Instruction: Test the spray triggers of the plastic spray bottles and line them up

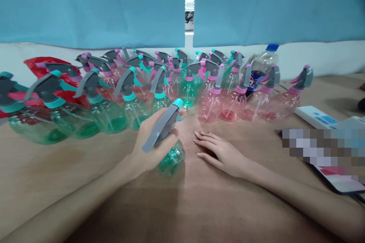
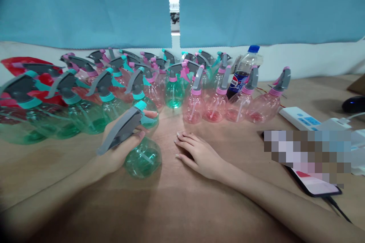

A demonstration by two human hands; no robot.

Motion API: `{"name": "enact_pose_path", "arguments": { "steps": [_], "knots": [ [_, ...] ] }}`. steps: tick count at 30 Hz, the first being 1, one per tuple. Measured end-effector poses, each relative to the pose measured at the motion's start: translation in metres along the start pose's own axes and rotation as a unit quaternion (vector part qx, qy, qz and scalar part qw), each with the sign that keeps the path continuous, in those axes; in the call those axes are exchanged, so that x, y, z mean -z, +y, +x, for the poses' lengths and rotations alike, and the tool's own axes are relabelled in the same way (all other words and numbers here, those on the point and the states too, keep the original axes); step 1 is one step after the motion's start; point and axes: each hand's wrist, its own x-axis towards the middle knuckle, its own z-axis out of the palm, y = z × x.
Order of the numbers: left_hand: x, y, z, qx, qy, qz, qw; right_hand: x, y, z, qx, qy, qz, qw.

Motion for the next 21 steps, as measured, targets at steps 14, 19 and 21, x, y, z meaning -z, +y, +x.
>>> {"name": "enact_pose_path", "arguments": {
  "steps": [14, 19, 21],
  "knots": [
    [-0.0011, -0.001, 0.0007, -0.003, 0.01, -0.026, 1.0, -0.001, 0.0005, -0.0006, -0.003, 0.003, 0.006, 1.0],
    [-0.001, -0.0018, 0.0002, 0.001, 0.009, -0.029, 1.0, -0.0004, 0.0003, -0.0004, -0.005, 0.004, 0.007, 1.0],
    [-0.0008, -0.002, 0.0001, 0.006, 0.01, -0.027, 1.0, -0.0003, 0.0002, -0.0003, -0.006, 0.003, 0.006, 1.0]
  ]
}}
